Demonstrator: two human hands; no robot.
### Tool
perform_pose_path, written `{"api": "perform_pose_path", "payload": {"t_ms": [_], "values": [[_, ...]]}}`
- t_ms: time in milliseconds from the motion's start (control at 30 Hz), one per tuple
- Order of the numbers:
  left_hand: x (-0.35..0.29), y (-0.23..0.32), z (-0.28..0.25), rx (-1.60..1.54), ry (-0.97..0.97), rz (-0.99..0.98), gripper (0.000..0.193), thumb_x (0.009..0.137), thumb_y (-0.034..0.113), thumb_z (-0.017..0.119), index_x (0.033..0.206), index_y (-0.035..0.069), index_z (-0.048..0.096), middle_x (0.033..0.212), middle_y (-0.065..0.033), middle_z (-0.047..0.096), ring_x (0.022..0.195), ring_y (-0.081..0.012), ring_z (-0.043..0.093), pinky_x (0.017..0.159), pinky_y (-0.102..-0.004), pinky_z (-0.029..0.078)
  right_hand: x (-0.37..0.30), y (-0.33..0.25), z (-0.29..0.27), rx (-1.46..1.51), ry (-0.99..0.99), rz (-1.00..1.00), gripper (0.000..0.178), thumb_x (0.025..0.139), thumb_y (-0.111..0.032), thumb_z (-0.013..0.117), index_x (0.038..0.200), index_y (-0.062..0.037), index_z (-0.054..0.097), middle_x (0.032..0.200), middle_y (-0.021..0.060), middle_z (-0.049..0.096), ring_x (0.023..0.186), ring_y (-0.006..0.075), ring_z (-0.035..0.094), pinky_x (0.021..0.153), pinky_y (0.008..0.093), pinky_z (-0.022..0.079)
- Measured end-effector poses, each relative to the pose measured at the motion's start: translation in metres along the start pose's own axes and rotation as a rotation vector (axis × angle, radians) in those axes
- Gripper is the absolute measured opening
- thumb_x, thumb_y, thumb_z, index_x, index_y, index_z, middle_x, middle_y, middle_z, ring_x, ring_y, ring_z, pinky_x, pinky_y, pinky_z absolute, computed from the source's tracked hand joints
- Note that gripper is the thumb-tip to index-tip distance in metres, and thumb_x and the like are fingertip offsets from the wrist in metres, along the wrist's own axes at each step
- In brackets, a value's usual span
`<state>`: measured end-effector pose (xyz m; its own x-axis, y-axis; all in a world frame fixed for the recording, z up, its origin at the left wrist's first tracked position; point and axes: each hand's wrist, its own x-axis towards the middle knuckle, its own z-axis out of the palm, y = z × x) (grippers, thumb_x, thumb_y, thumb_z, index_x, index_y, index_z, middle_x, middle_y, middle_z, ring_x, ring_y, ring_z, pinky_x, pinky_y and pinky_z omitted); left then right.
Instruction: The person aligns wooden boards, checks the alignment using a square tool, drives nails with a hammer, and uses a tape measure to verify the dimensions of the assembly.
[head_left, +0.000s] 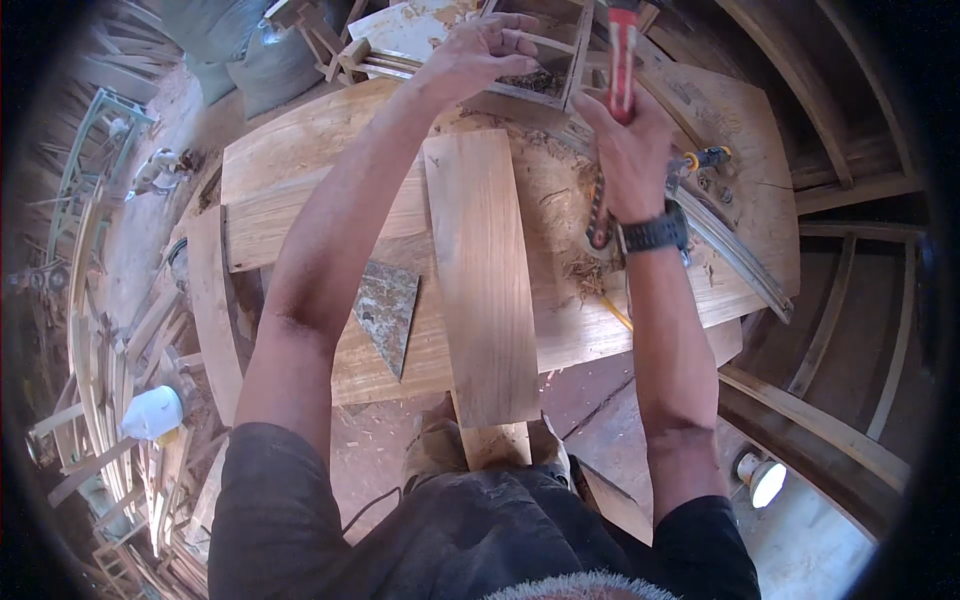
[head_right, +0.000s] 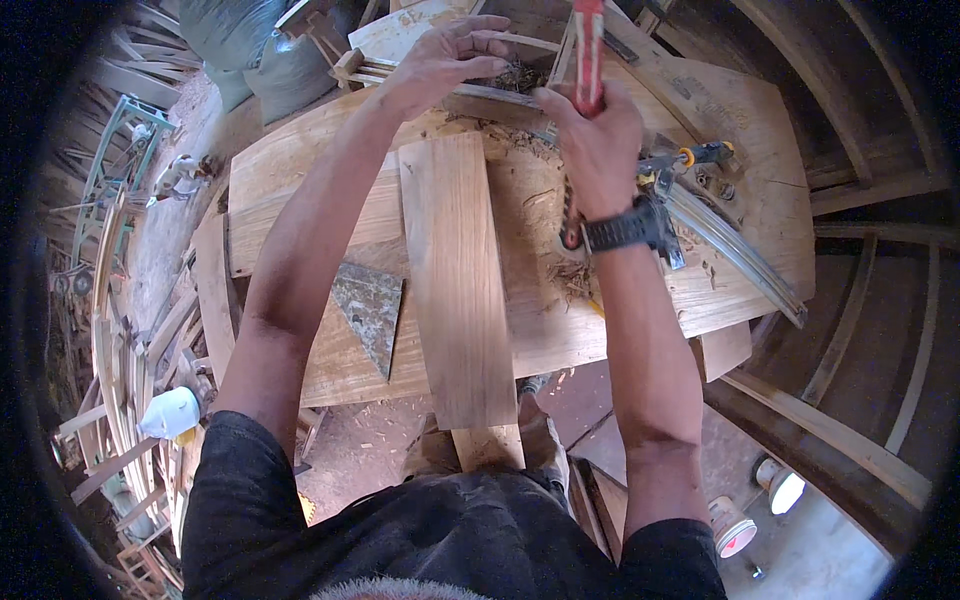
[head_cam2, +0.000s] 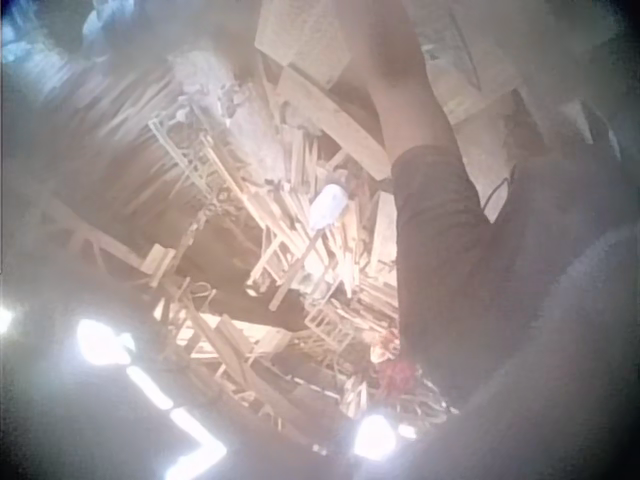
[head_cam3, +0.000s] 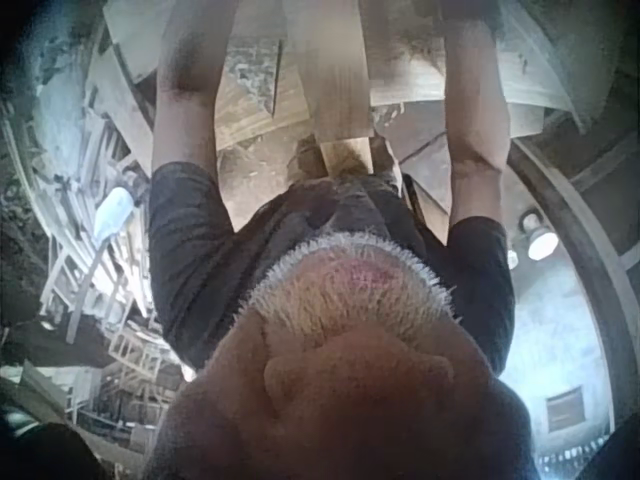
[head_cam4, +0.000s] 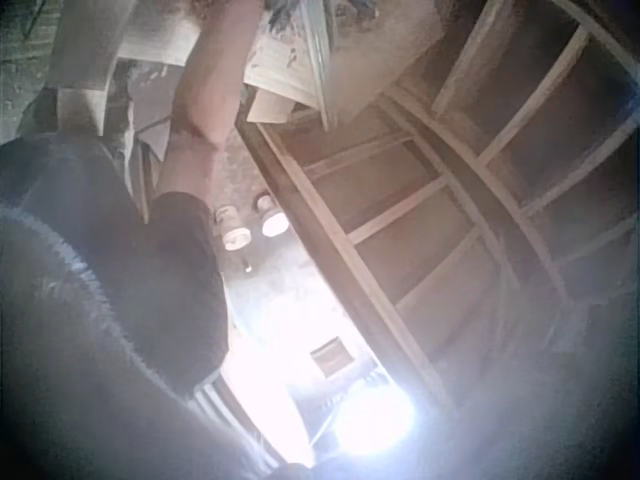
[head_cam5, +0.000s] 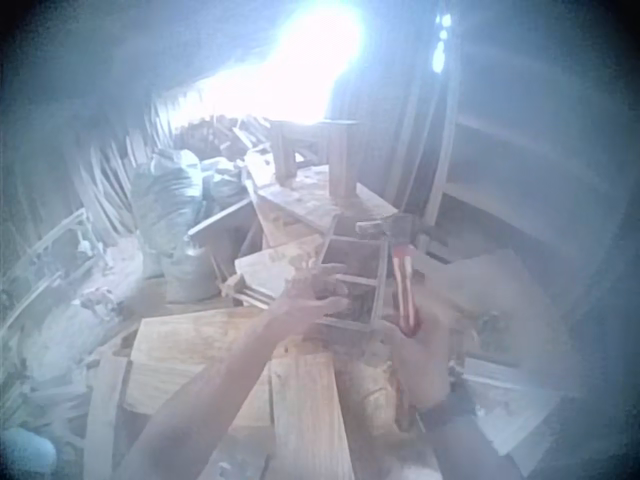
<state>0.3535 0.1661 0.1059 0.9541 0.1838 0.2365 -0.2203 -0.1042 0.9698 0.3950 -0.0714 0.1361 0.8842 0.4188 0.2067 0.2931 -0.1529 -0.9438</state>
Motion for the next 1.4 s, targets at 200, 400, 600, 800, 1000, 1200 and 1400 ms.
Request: {"api": "perform_pose_path", "payload": {"t_ms": [200, 400, 600, 800, 1000, 1200, 1400], "values": [[-0.007, -0.001, 0.001, -0.014, -0.057, 0.015, 0.059, 0.092, 0.007, 0.077, 0.146, 0.003, 0.052, 0.107, -0.0011, 0.071, 0.102, -0.0109, 0.067, 0.095, -0.0263, 0.053, 0.022, 0.017, 0.036, 0.09, 0.011, 0.045, 0.023, 0.081, -0.016, 0.084, 0.086, -0.0014, 0.067, 0.074, 0.0019, 0.063, 0.066, 0.0116, 0.055, 0.064, 0.0304, 0.047], [-0.011, -0.004, -0.001, -0.057, -0.059, -0.024, 0.059, 0.092, 0.01, 0.078, 0.146, 0.003, 0.052, 0.105, -0.0017, 0.071, 0.102, -0.0105, 0.067, 0.095, -0.0263, 0.052, 0.027, 0.022, 0.046, 0.18, 0.04, 0.06, 0.022, 0.079, -0.011, 0.083, 0.087, -0.0017, 0.064, 0.075, 0.0014, 0.062, 0.065, 0.012, 0.054, 0.063, 0.0303, 0.047], [-0.003, -0.017, -0.014, 0.064, 0.045, -0.058, 0.057, 0.093, 0.013, 0.078, 0.144, 0.001, 0.054, 0.108, -0.0035, 0.073, 0.103, -0.0105, 0.067, 0.095, -0.0278, 0.054, 0.03, 0.023, 0.047, 0.102, 0.136, 0.05, 0.025, 0.079, -0.011, 0.086, 0.092, -0.0034, 0.066, 0.082, -0.0001, 0.063, 0.071, 0.0093, 0.054, 0.065, 0.0279, 0.045], [-0.009, -0.012, 0.003, 0.574, 0.144, 0.111, 0.037, 0.098, 0.015, 0.072, 0.13, -0.002, 0.066, 0.115, -0.0078, 0.073, 0.108, -0.0126, 0.067, 0.097, -0.0273, 0.054, 0.017, 0.013, 0.039, 0.317, 0.171, 0.165, 0.024, 0.08, -0.008, 0.084, 0.088, -0.0047, 0.062, 0.073, 0.0006, 0.061, 0.065, 0.0105, 0.056, 0.061, 0.0276, 0.047], [-0.043, 0.028, 0.04, -0.052, 0.096, -0.068, 0.03, 0.099, 0.017, 0.072, 0.121, -0.003, 0.071, 0.108, -0.0068, 0.075, 0.1, -0.0123, 0.07, 0.09, -0.0257, 0.056, -0.004, 0.007, 0.04, 0.425, 0.136, 0.212, 0.024, 0.083, -0.011, 0.085, 0.091, -0.0075, 0.063, 0.07, -0.0027, 0.057, 0.054, 0.009, 0.052, 0.05, 0.026, 0.042], [-0.091, 0.061, 0.034, -0.024, 0.174, -0.119, 0.027, 0.099, 0.018, 0.068, 0.12, 0.0, 0.071, 0.105, -0.0046, 0.072, 0.097, -0.0128, 0.066, 0.087, -0.0306, 0.055, -0.033, -0.024, 0.032, 0.52, -0.049, 0.148, 0.02, 0.091, -0.018, 0.079, 0.095, -0.0059, 0.064, 0.07, -0.0009, 0.059, 0.054, 0.0078, 0.051, 0.05, 0.0238, 0.041], [-0.172, 0.06, 0.01, 0.11, 0.327, -0.039, 0.023, 0.1, 0.011, 0.068, 0.117, -0.003, 0.074, 0.103, -0.0078, 0.076, 0.096, -0.0127, 0.072, 0.088, -0.0268, 0.059, -0.101, -0.061, -0.013, 0.225, -0.176, 0.222, 0.026, 0.1, -0.028, 0.07, 0.099, -0.0036, 0.061, 0.072, -0.0006, 0.059, 0.054, 0.0044, 0.049, 0.047, 0.0221, 0.038]]}}
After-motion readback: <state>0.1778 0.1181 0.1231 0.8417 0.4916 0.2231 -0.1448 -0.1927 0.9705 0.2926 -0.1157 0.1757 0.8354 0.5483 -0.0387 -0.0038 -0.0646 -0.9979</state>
